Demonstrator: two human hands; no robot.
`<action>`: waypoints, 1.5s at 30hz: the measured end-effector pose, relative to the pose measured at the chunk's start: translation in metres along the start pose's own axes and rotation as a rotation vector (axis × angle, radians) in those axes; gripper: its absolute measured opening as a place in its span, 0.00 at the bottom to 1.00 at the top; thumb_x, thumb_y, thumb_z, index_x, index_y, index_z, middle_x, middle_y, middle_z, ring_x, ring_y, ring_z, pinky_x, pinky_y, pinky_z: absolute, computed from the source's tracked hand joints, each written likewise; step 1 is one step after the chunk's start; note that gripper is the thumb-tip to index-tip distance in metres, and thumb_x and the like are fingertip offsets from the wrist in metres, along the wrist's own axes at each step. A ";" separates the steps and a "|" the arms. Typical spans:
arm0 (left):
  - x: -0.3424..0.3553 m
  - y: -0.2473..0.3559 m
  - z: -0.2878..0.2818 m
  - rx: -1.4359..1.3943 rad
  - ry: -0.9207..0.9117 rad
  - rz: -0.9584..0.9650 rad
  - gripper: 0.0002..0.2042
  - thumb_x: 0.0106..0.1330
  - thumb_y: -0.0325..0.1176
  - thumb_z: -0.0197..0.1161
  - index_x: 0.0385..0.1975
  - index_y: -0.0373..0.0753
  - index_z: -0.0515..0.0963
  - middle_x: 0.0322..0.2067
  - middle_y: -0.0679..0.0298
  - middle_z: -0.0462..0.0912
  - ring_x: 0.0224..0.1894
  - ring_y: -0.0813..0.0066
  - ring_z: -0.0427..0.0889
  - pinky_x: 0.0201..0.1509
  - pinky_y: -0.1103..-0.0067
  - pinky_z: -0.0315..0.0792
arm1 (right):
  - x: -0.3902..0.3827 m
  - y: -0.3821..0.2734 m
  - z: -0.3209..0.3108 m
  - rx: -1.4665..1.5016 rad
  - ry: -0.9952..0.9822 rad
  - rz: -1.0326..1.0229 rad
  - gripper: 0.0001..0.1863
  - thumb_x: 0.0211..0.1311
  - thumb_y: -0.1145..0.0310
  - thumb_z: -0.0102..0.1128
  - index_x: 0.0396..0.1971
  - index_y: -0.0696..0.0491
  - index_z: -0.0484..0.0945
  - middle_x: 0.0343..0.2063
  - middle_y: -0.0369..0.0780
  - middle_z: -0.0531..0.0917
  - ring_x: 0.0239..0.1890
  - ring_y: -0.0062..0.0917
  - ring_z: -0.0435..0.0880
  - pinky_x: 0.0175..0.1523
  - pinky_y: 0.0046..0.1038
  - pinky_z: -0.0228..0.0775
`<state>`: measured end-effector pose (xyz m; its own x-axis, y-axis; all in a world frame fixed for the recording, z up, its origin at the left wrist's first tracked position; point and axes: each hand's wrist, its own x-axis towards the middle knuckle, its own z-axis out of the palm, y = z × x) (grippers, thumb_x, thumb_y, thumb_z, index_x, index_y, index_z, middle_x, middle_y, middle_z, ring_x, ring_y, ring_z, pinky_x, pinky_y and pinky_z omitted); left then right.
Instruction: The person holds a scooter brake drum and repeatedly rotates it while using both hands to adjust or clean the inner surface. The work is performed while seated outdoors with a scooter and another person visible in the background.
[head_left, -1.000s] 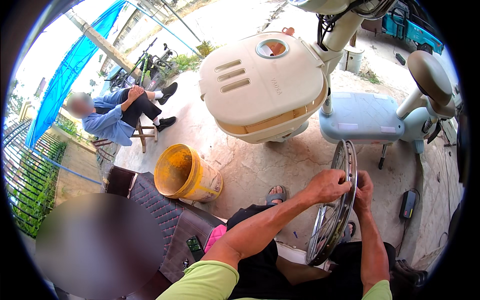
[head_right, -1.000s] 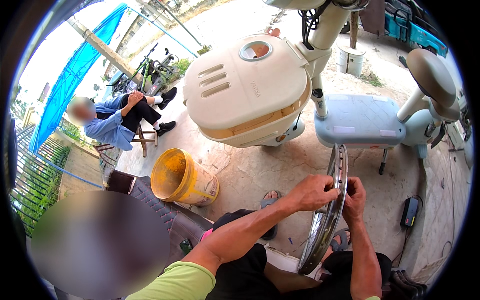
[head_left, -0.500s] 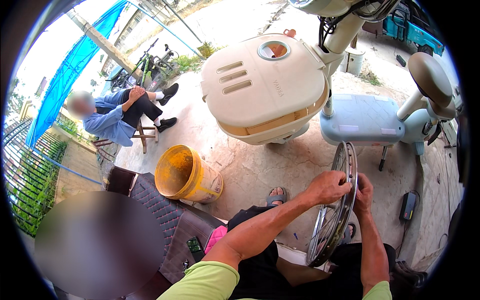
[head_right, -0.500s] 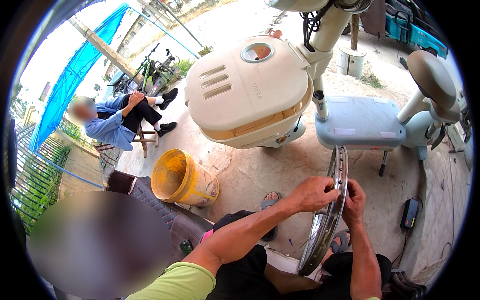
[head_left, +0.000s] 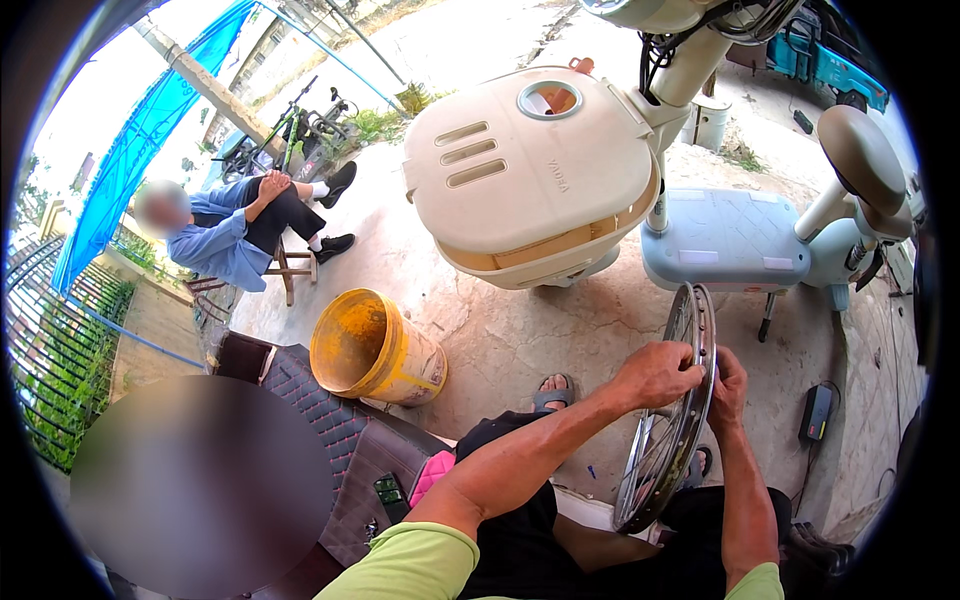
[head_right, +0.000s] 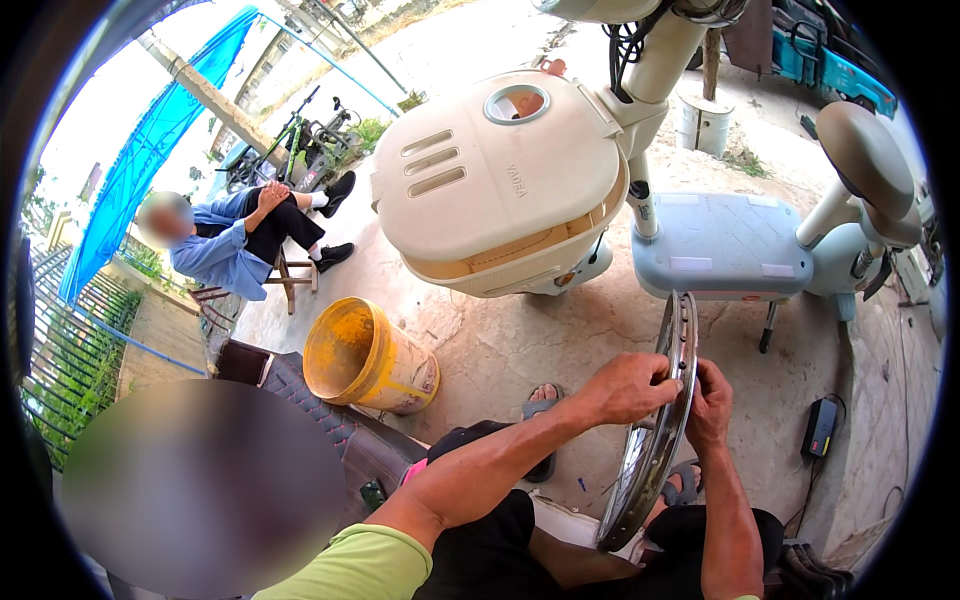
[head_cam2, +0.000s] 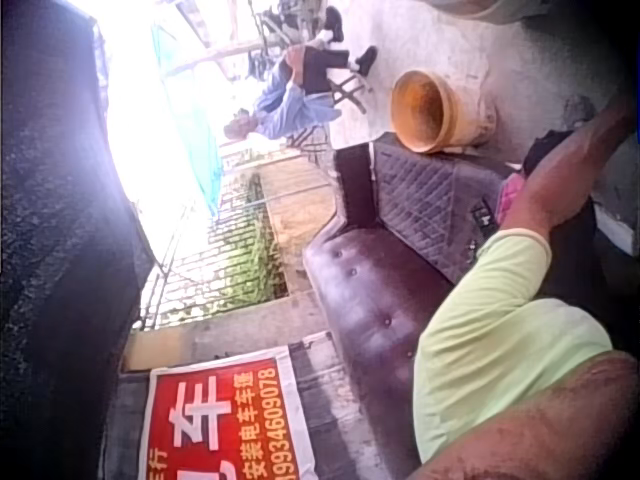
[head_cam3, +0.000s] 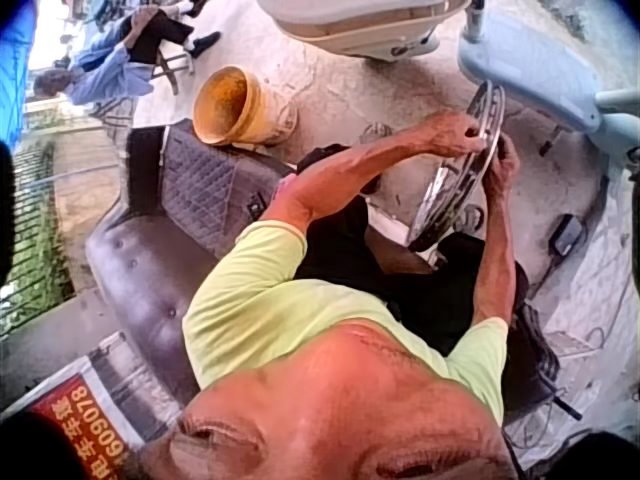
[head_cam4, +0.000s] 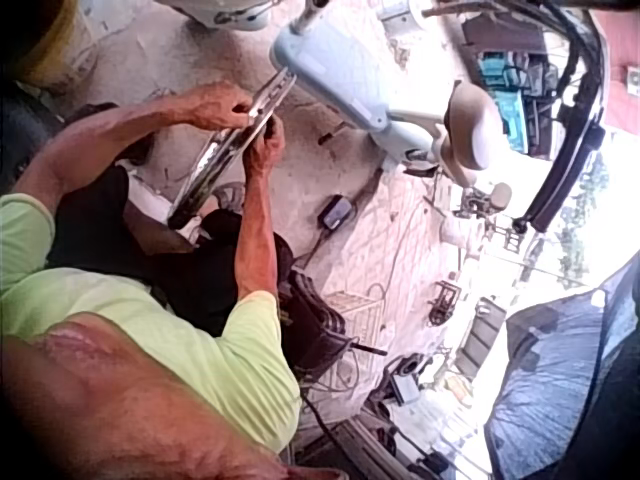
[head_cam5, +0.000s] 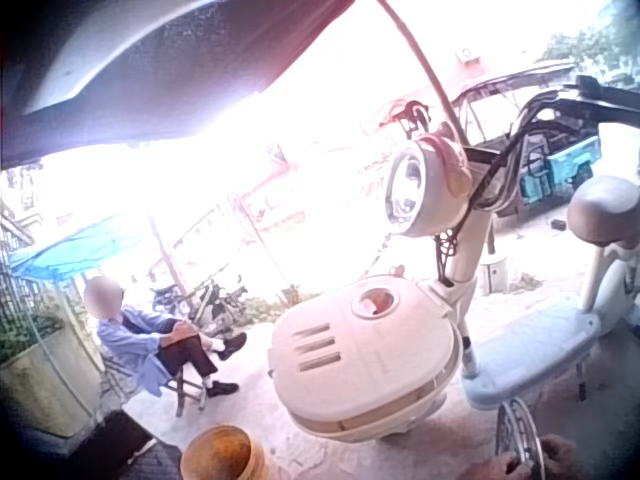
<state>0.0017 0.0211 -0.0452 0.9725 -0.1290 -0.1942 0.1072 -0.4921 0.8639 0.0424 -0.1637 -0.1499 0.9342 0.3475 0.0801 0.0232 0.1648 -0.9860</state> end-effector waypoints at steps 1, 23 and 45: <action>0.000 0.000 0.000 0.005 0.000 0.003 0.17 0.62 0.43 0.59 0.32 0.30 0.80 0.28 0.49 0.84 0.31 0.56 0.83 0.39 0.66 0.75 | 0.000 -0.002 0.003 0.020 0.007 -0.026 0.11 0.67 0.70 0.63 0.46 0.58 0.76 0.37 0.34 0.82 0.39 0.15 0.79 0.47 0.20 0.72; -0.003 0.001 -0.001 -0.019 0.042 0.030 0.17 0.60 0.43 0.61 0.31 0.31 0.80 0.28 0.47 0.83 0.32 0.53 0.83 0.40 0.66 0.75 | -0.001 0.002 -0.004 0.097 -0.022 0.075 0.11 0.69 0.67 0.62 0.45 0.55 0.75 0.37 0.31 0.80 0.38 0.13 0.77 0.46 0.18 0.69; -0.005 0.006 -0.003 -0.010 0.011 -0.013 0.17 0.59 0.43 0.60 0.32 0.32 0.80 0.29 0.49 0.83 0.32 0.54 0.82 0.39 0.64 0.74 | -0.003 -0.007 0.007 0.152 -0.015 -0.017 0.09 0.71 0.68 0.59 0.45 0.55 0.76 0.37 0.32 0.81 0.39 0.14 0.77 0.47 0.19 0.70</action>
<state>-0.0020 0.0214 -0.0378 0.9731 -0.1132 -0.2005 0.1220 -0.4849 0.8660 0.0372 -0.1597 -0.1425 0.9287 0.3569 0.1003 -0.0158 0.3083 -0.9511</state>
